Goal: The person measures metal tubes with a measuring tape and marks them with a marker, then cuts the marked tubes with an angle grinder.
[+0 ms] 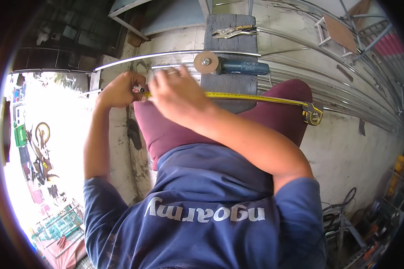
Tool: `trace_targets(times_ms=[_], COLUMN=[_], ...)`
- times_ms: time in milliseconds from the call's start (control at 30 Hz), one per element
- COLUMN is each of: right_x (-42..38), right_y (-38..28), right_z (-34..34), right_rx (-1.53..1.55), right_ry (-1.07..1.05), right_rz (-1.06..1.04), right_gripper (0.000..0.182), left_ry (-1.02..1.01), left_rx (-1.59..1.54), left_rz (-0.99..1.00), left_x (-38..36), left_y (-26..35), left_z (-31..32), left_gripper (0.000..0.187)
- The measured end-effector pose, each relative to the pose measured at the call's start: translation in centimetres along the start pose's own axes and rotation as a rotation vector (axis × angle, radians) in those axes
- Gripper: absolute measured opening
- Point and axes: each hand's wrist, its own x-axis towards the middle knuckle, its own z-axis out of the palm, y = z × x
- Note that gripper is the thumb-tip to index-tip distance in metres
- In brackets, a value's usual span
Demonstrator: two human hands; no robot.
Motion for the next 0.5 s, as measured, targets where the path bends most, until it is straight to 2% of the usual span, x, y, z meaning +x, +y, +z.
trace_targets(times_ms=[33, 133, 267, 333, 400, 467, 500], right_x=[1.5, 4.1, 3.3, 2.2, -0.1, -1.9, -3.0], right_y=[-0.8, -2.2, -0.8, 1.0, 3.4, 4.5, 5.1], right_z=[2.3, 4.6, 3.7, 0.6, -2.3, -7.8, -10.7], right_rx=[0.006, -0.001, 0.022, 0.000, 0.160, 0.362, 0.550], right_ry=[-0.050, -0.161, -0.070, -0.061, -0.002, -0.016, -0.088], right_rz=[-0.009, -0.056, -0.054, -0.012, 0.012, 0.014, 0.064], right_gripper=[0.028, 0.018, 0.015, 0.012, 0.011, 0.013, 0.017], left_ry=[0.092, 0.087, 0.139, 0.109, 0.076, 0.044, 0.050], left_rx=[-0.084, -0.118, -0.118, -0.098, -0.112, -0.157, -0.172], left_rz=[0.148, -0.017, 0.080, 0.045, 0.055, 0.111, 0.110], left_x=[0.4, -0.4, -0.7, -0.4, 0.1, 0.3, 0.1], left_y=[-2.1, -0.1, -0.3, -0.5, -1.3, -2.5, -2.2], left_z=[1.2, 0.3, 0.5, 0.5, 0.6, 0.9, 0.7], left_gripper=[0.029, 0.027, 0.026, 0.026, 0.028, 0.031, 0.031])
